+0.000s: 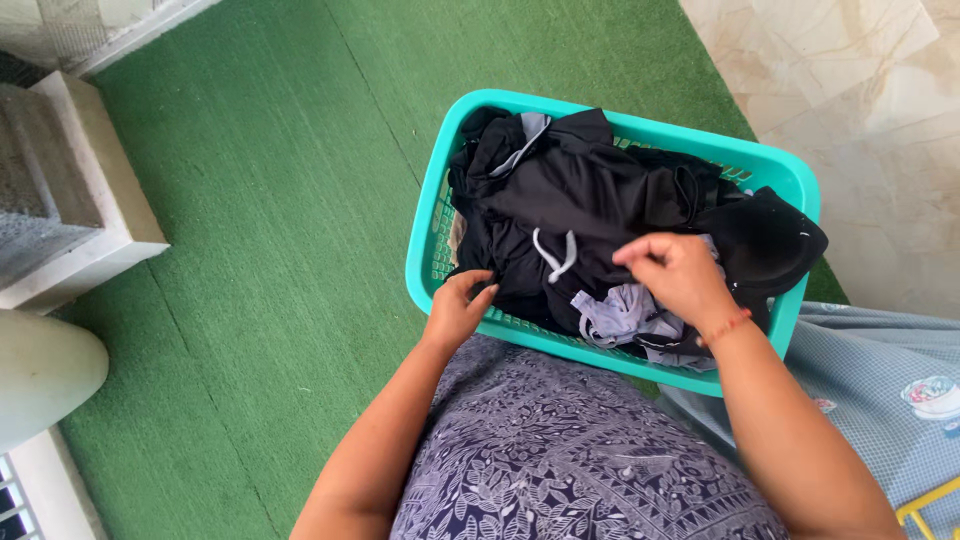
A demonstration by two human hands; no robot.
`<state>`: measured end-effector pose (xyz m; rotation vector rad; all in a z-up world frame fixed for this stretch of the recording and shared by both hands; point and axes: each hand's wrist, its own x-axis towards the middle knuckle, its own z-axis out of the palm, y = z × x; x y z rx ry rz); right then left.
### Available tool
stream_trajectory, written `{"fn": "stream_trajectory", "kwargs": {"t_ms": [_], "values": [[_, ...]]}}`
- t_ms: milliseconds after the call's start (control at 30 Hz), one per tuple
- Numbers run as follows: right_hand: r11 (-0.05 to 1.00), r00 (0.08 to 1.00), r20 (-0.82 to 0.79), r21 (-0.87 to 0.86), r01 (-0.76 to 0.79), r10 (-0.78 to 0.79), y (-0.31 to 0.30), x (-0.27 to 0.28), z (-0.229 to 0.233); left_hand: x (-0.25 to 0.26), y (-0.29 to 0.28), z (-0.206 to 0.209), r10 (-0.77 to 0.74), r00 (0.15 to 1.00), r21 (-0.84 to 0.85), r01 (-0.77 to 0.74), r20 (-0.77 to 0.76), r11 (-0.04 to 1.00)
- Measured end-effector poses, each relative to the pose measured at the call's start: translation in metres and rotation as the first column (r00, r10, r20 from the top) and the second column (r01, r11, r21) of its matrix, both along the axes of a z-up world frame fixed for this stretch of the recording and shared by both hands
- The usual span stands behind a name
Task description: The person takes clothing items from a plastic basket, places them onto hangers, and then hangs the hangers onto a laundry rack.
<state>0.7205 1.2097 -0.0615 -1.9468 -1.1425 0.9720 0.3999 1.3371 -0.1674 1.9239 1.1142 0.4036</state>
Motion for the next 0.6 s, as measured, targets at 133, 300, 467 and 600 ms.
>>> {"fn": "stream_trajectory", "kwargs": {"t_ms": [133,300,467,600], "values": [[0.983,0.96,-0.233,-0.059,-0.171,0.153,-0.031,-0.014,0.03,0.047,0.013,-0.007,0.439,0.883,-0.768,-0.162,0.167,0.619],[0.857,0.867,-0.259,-0.193,-0.478,0.425,-0.057,-0.036,0.044,0.08,0.031,0.002,0.749,0.657,-0.996,0.05,0.084,0.067],[0.825,0.878,-0.239,-0.308,-0.474,0.415,-0.076,-0.035,0.032,0.084,0.041,0.004,0.746,0.626,-0.966,0.049,0.229,0.256],[0.874,0.913,-0.163,-0.268,-0.405,0.373,-0.082,-0.032,0.016,0.069,0.038,0.0,0.679,0.662,-0.934,0.094,0.318,0.345]]}}
